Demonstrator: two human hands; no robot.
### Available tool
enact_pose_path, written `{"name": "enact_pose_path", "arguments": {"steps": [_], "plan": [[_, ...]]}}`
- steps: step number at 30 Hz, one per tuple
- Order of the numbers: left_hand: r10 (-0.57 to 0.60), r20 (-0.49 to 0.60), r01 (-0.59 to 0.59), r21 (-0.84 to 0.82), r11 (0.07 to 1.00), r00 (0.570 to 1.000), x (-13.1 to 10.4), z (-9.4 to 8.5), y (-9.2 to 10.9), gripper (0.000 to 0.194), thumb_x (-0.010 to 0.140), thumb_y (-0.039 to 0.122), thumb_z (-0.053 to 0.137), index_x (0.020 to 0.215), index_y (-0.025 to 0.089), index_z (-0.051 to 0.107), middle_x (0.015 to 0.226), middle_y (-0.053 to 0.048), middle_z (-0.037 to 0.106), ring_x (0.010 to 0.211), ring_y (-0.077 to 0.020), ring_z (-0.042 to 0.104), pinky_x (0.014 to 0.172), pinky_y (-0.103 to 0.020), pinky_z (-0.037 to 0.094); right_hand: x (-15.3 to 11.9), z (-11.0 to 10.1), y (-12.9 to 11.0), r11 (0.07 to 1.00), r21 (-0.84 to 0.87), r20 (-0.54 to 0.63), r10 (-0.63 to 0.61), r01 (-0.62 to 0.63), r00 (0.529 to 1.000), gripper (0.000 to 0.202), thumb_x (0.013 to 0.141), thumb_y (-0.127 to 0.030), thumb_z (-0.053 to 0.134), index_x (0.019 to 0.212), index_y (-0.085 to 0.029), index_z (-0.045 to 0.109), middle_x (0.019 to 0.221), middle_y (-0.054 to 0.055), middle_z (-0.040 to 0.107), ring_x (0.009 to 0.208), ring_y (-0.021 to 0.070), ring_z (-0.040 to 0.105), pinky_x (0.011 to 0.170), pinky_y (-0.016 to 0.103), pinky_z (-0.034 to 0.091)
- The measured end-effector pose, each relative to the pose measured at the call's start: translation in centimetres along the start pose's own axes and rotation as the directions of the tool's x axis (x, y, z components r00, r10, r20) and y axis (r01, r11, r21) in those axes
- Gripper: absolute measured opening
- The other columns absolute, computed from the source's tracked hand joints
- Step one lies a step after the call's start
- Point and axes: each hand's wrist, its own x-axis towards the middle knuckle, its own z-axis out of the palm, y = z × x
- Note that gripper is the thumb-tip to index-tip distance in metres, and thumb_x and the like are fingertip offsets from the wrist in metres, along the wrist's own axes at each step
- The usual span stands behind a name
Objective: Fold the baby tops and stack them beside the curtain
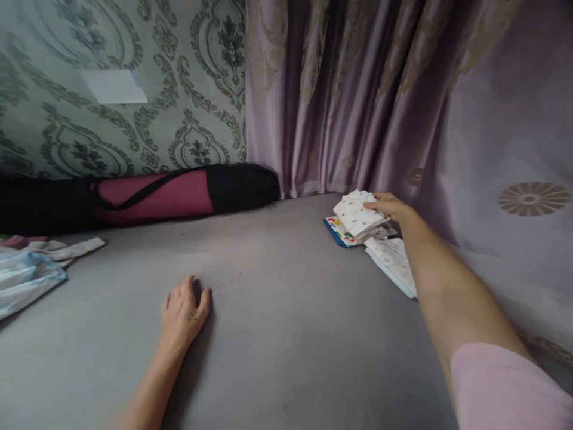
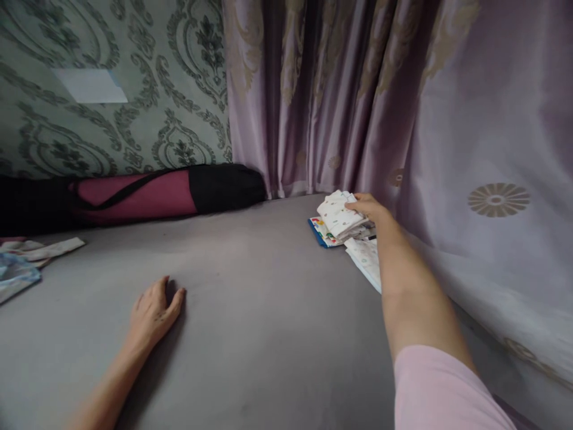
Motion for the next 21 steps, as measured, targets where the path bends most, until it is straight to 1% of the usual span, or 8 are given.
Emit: {"name": "enact_pose_path", "arguments": {"steps": [2,5,7,11,13,15,19,21], "plan": [[0.004,-0.006,-0.004,0.014,1.000,1.000,0.0,0.1,0.0,0.061,0.092,0.043,0.026,0.137,0.004,0.041,0.136,-0.022,0.052,0.131,-0.0298,0.045,0.110,-0.046,0.031,0.7,0.3,0.9,0.987,-0.149,-0.047,-0.074,0.066,0.996,0.029,0.071,-0.014,0.074,0.100,-0.016,0.070,0.079,0.003,0.071,0.065,0.0153,0.064,0.063,0.026,0.054],[0.014,-0.022,-0.013,0.030,0.999,1.000,-0.1,0.2,0.0,0.061,0.092,0.043,0.025,0.136,0.005,0.041,0.135,-0.022,0.053,0.131,-0.0293,0.045,0.111,-0.046,0.031,1.4,0.5,1.8,0.939,-0.318,-0.071,-0.160,0.130,0.985,0.030,0.075,-0.013,0.068,0.105,-0.016,0.069,0.090,0.004,0.072,0.077,0.0178,0.066,0.071,0.027,0.054],[0.013,-0.033,-0.011,0.044,0.999,0.999,-0.2,0.1,0.0,0.060,0.093,0.043,0.025,0.136,0.006,0.041,0.135,-0.021,0.053,0.131,-0.0288,0.045,0.111,-0.045,0.031,1.6,0.4,2.1,0.900,-0.409,-0.067,-0.192,0.149,0.979,0.031,0.076,-0.014,0.066,0.107,-0.017,0.069,0.095,0.005,0.073,0.083,0.0194,0.066,0.076,0.028,0.054],[0.014,-0.033,-0.011,0.071,0.997,0.999,-0.3,0.1,0.1,0.059,0.094,0.042,0.022,0.136,0.005,0.041,0.135,-0.021,0.053,0.130,-0.0290,0.046,0.111,-0.046,0.031,1.4,0.1,2.5,0.814,-0.563,-0.068,-0.217,0.142,0.974,0.033,0.078,-0.016,0.064,0.111,-0.017,0.069,0.105,0.008,0.072,0.095,0.0224,0.066,0.085,0.029,0.051],[0.024,-0.029,-0.022,0.086,0.996,0.999,-0.3,0.1,0.2,0.059,0.094,0.042,0.022,0.137,0.005,0.041,0.135,-0.022,0.053,0.131,-0.0289,0.045,0.110,-0.045,0.031,1.3,0.1,2.9,0.788,-0.600,-0.077,-0.232,0.141,0.970,0.035,0.080,-0.018,0.063,0.115,-0.015,0.067,0.110,0.010,0.070,0.101,0.0238,0.065,0.087,0.030,0.050],[0.027,-0.025,-0.024,0.096,0.995,0.999,-0.3,0.1,0.2,0.059,0.095,0.042,0.022,0.137,0.005,0.040,0.136,-0.022,0.052,0.131,-0.0287,0.045,0.111,-0.045,0.031,1.1,0.2,3.6,0.782,-0.610,-0.104,-0.240,0.129,0.965,0.041,0.081,-0.020,0.063,0.122,-0.015,0.064,0.114,0.011,0.069,0.106,0.0251,0.064,0.089,0.030,0.050],[0.016,-0.007,-0.016,0.100,0.995,1.000,-0.3,-0.1,0.3,0.061,0.095,0.041,0.021,0.138,0.003,0.040,0.137,-0.022,0.051,0.132,-0.0294,0.044,0.112,-0.046,0.030,0.8,0.5,5.1,0.794,-0.607,-0.203,-0.190,0.029,0.960,0.056,0.085,-0.025,0.061,0.138,-0.013,0.050,0.122,0.018,0.064,0.112,0.0278,0.061,0.090,0.035,0.049],[0.014,-0.005,-0.013,0.097,0.995,1.000,-0.3,-0.2,0.4,0.060,0.095,0.041,0.021,0.137,0.003,0.040,0.137,-0.022,0.051,0.132,-0.0298,0.044,0.111,-0.046,0.030,0.7,0.8,5.4,0.783,-0.622,-0.225,-0.191,0.010,0.955,0.054,0.089,-0.024,0.055,0.141,-0.013,0.047,0.125,0.020,0.062,0.116,0.0282,0.059,0.092,0.036,0.047]]}}
